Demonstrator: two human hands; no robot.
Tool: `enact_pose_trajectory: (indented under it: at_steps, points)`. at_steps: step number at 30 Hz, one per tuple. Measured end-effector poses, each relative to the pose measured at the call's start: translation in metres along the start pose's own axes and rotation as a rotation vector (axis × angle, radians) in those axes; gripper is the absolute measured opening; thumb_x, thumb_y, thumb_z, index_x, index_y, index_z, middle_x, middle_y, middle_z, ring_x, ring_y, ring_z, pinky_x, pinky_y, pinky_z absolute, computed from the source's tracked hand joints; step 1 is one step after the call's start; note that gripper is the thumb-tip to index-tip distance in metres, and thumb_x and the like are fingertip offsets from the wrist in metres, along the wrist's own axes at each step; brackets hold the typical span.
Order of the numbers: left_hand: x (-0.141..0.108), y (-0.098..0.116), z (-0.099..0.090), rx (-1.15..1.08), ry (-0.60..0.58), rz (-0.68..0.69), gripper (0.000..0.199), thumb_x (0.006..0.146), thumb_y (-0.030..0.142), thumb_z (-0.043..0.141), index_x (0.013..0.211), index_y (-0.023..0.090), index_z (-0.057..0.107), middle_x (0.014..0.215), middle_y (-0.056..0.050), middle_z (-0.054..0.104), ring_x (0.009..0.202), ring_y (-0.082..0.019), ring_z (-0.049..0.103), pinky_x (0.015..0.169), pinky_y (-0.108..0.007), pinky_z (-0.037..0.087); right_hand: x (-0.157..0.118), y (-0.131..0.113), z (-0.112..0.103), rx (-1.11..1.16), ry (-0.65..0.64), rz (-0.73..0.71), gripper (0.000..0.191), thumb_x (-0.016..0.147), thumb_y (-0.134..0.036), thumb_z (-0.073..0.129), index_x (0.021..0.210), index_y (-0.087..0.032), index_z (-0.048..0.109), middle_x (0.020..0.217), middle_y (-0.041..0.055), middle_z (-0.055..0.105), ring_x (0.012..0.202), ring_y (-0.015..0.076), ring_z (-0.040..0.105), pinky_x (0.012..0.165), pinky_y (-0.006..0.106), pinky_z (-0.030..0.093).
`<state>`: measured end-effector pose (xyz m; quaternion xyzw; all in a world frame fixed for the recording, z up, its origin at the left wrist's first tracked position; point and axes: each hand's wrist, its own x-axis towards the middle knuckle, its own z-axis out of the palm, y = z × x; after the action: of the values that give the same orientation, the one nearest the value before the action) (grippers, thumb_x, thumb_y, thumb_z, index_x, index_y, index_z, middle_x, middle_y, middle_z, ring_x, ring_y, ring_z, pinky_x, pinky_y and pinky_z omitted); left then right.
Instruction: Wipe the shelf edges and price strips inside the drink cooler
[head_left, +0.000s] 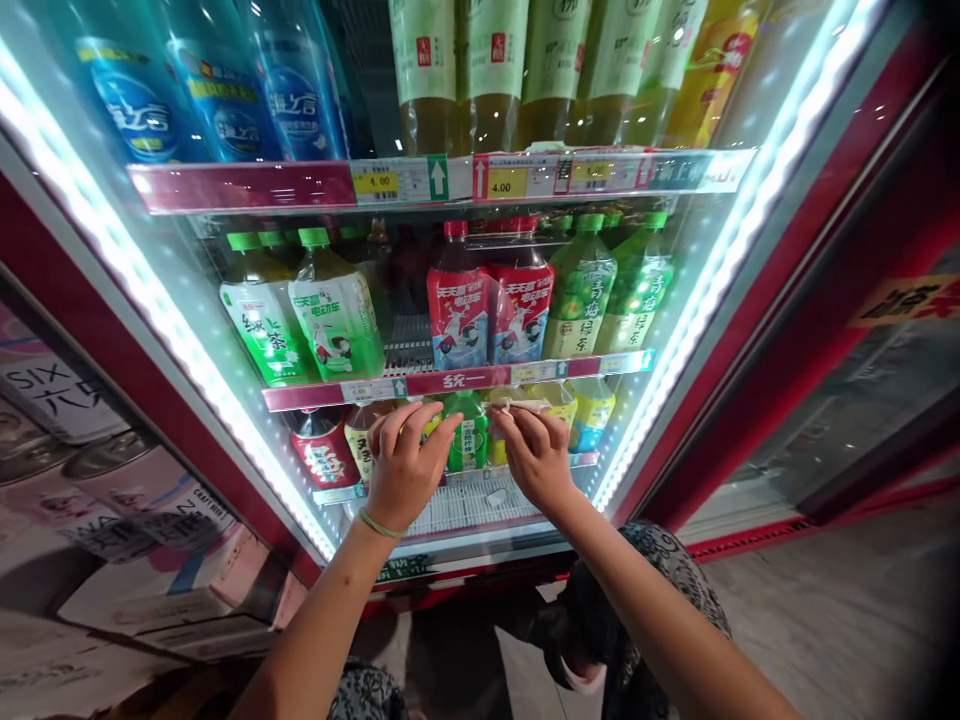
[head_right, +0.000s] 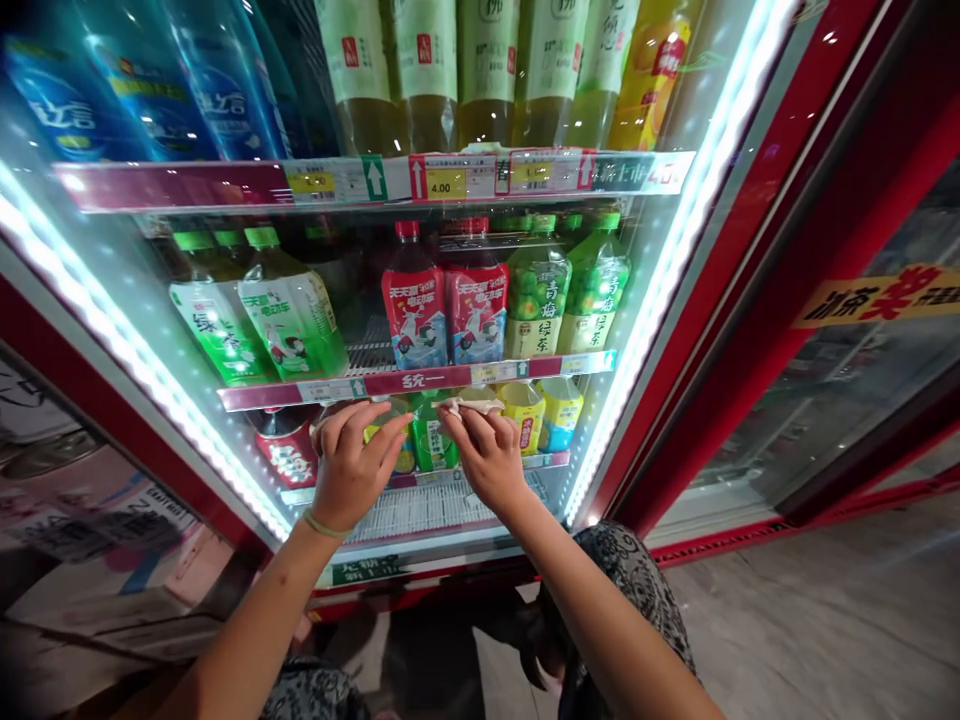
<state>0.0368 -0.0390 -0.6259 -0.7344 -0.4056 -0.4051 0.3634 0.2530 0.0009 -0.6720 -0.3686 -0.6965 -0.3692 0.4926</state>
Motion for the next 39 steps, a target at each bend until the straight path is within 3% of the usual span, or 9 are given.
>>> enact_pose_trajectory:
  at_steps: [3, 7, 11, 19, 23, 27, 31, 35, 39]
  points:
    - [0.011, 0.010, 0.007, 0.007, 0.032, 0.025, 0.035, 0.090, 0.020, 0.076, 0.122, 0.031, 0.070, 0.121, -0.006, 0.070, 0.120, -0.027, 0.056, 0.104, -0.045, 0.044, -0.005, 0.015, -0.002, 0.042, 0.061, 0.061, 0.064, 0.094, -0.012, 0.063, 0.152, -0.029, 0.043, 0.125, 0.0102, 0.062, 0.118, 0.0237, 0.054, 0.104, 0.039, 0.045]
    - [0.021, 0.025, 0.017, 0.010, 0.054, 0.035, 0.035, 0.090, 0.022, 0.076, 0.122, 0.034, 0.070, 0.121, -0.005, 0.071, 0.119, -0.027, 0.056, 0.104, -0.045, 0.042, -0.009, 0.034, -0.004, 0.015, 0.049, -0.039, 0.053, 0.091, -0.016, 0.069, 0.140, -0.030, 0.056, 0.121, 0.0092, 0.062, 0.115, 0.0240, 0.053, 0.101, 0.037, 0.045]
    - [0.027, 0.039, 0.026, 0.004, 0.059, 0.054, 0.033, 0.090, 0.022, 0.076, 0.121, 0.033, 0.071, 0.119, -0.004, 0.071, 0.118, -0.026, 0.056, 0.103, -0.044, 0.042, -0.010, 0.048, -0.008, 0.014, 0.045, 0.026, 0.051, 0.091, -0.016, 0.066, 0.139, -0.028, 0.058, 0.124, 0.0109, 0.060, 0.116, 0.0243, 0.053, 0.101, 0.038, 0.044]
    - [0.049, 0.063, 0.039, -0.024, 0.055, 0.007, 0.026, 0.091, 0.022, 0.074, 0.113, 0.034, 0.072, 0.121, -0.004, 0.070, 0.120, -0.027, 0.056, 0.104, -0.045, 0.041, -0.005, 0.092, -0.019, 0.040, 0.049, -0.105, 0.034, 0.089, -0.023, 0.070, 0.122, -0.029, 0.068, 0.117, 0.0078, 0.062, 0.112, 0.0231, 0.052, 0.097, 0.037, 0.044]
    - [0.056, 0.072, 0.044, -0.002, 0.073, 0.013, 0.025, 0.089, 0.022, 0.075, 0.111, 0.032, 0.072, 0.119, -0.005, 0.071, 0.119, -0.027, 0.056, 0.103, -0.045, 0.042, -0.002, 0.110, -0.024, 0.047, 0.044, -0.259, 0.030, 0.088, -0.025, 0.073, 0.118, -0.028, 0.069, 0.115, 0.0068, 0.062, 0.109, 0.0219, 0.053, 0.097, 0.037, 0.043]
    - [0.058, 0.080, 0.050, -0.028, 0.068, 0.012, 0.028, 0.089, 0.021, 0.075, 0.113, 0.035, 0.072, 0.118, -0.004, 0.071, 0.119, -0.026, 0.056, 0.103, -0.045, 0.041, 0.000, 0.122, -0.025, 0.068, 0.086, -0.133, 0.037, 0.085, -0.025, 0.073, 0.121, -0.031, 0.068, 0.115, 0.0068, 0.060, 0.109, 0.0235, 0.051, 0.093, 0.039, 0.041]
    - [0.060, 0.086, 0.052, -0.009, 0.067, 0.061, 0.026, 0.088, 0.022, 0.077, 0.111, 0.033, 0.072, 0.115, -0.004, 0.072, 0.116, -0.025, 0.057, 0.101, -0.044, 0.042, 0.006, 0.130, -0.027, 0.016, 0.133, -0.261, 0.031, 0.083, -0.027, 0.076, 0.111, -0.036, 0.069, 0.111, 0.0030, 0.061, 0.107, 0.0227, 0.051, 0.093, 0.039, 0.038]
    - [0.063, 0.089, 0.053, 0.009, 0.070, 0.094, 0.026, 0.087, 0.022, 0.079, 0.110, 0.031, 0.072, 0.113, -0.004, 0.073, 0.114, -0.026, 0.057, 0.099, -0.044, 0.043, 0.006, 0.136, -0.029, 0.004, 0.131, -0.032, 0.036, 0.085, -0.026, 0.069, 0.120, -0.032, 0.062, 0.111, 0.0066, 0.059, 0.106, 0.0253, 0.051, 0.091, 0.041, 0.039]
    - [0.063, 0.095, 0.057, 0.006, 0.049, 0.110, 0.028, 0.088, 0.022, 0.079, 0.113, 0.033, 0.072, 0.114, -0.004, 0.073, 0.114, -0.026, 0.057, 0.098, -0.044, 0.042, -0.004, 0.141, -0.030, 0.058, 0.084, -0.143, 0.041, 0.090, -0.029, 0.067, 0.129, -0.032, 0.054, 0.114, 0.0050, 0.060, 0.105, 0.0228, 0.053, 0.093, 0.038, 0.043]
